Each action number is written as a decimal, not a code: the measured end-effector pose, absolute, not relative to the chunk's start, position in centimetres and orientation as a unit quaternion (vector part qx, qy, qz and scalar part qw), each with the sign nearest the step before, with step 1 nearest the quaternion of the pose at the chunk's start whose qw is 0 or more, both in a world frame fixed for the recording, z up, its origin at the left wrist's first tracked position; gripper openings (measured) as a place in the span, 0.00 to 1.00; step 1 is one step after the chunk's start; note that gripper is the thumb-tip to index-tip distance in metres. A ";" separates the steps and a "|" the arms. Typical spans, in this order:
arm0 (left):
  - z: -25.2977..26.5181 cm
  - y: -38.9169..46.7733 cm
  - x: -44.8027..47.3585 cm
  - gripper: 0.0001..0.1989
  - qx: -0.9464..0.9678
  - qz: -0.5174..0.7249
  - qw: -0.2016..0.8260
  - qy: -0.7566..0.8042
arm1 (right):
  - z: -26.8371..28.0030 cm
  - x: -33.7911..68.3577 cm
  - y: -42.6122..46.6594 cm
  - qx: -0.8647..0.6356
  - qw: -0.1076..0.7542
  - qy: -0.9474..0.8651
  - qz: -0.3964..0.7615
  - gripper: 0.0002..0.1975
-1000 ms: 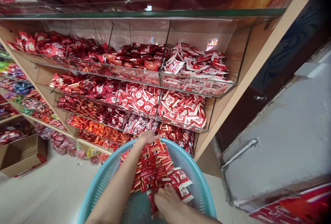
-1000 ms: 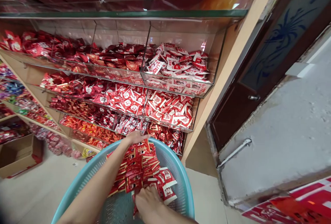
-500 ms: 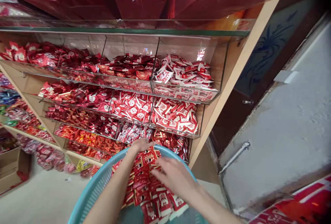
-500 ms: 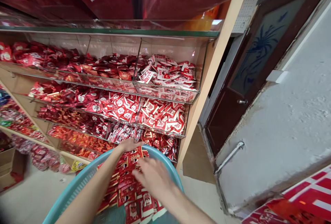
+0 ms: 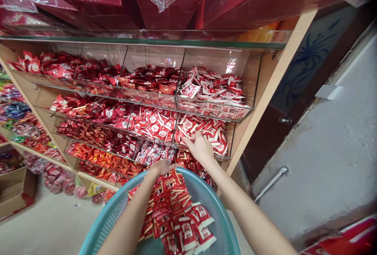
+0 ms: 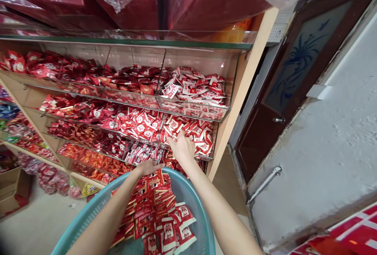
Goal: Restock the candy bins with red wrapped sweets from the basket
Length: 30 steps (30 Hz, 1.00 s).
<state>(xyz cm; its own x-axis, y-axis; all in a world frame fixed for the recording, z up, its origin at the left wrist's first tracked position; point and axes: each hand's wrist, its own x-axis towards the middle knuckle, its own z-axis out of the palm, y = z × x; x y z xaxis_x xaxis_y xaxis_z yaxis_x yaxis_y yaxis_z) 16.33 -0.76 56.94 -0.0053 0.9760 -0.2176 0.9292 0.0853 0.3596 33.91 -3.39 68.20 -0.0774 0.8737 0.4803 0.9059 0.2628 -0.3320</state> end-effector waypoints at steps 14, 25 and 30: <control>56.6 -1.0 15.1 0.38 0.666 0.066 0.217 0.711 | 66.9 35.0 -3.1 -0.562 0.346 -0.745 0.100 0.15; 56.8 -0.8 15.1 0.37 0.665 0.061 0.223 0.710 | 66.3 36.1 -3.6 -0.477 0.389 -0.772 -0.154 0.16; 56.1 -0.2 14.8 0.40 0.663 0.063 0.218 0.713 | 67.2 37.2 -5.7 -0.437 0.448 -0.762 -0.166 0.15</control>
<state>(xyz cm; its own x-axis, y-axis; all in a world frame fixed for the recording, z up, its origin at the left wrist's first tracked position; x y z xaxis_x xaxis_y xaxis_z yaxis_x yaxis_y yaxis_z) 14.77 -0.23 56.12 -0.0259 0.9737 -0.2265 0.9184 0.1126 0.3792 37.25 -5.69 67.22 -0.2181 0.5171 0.8277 0.8147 0.5633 -0.1372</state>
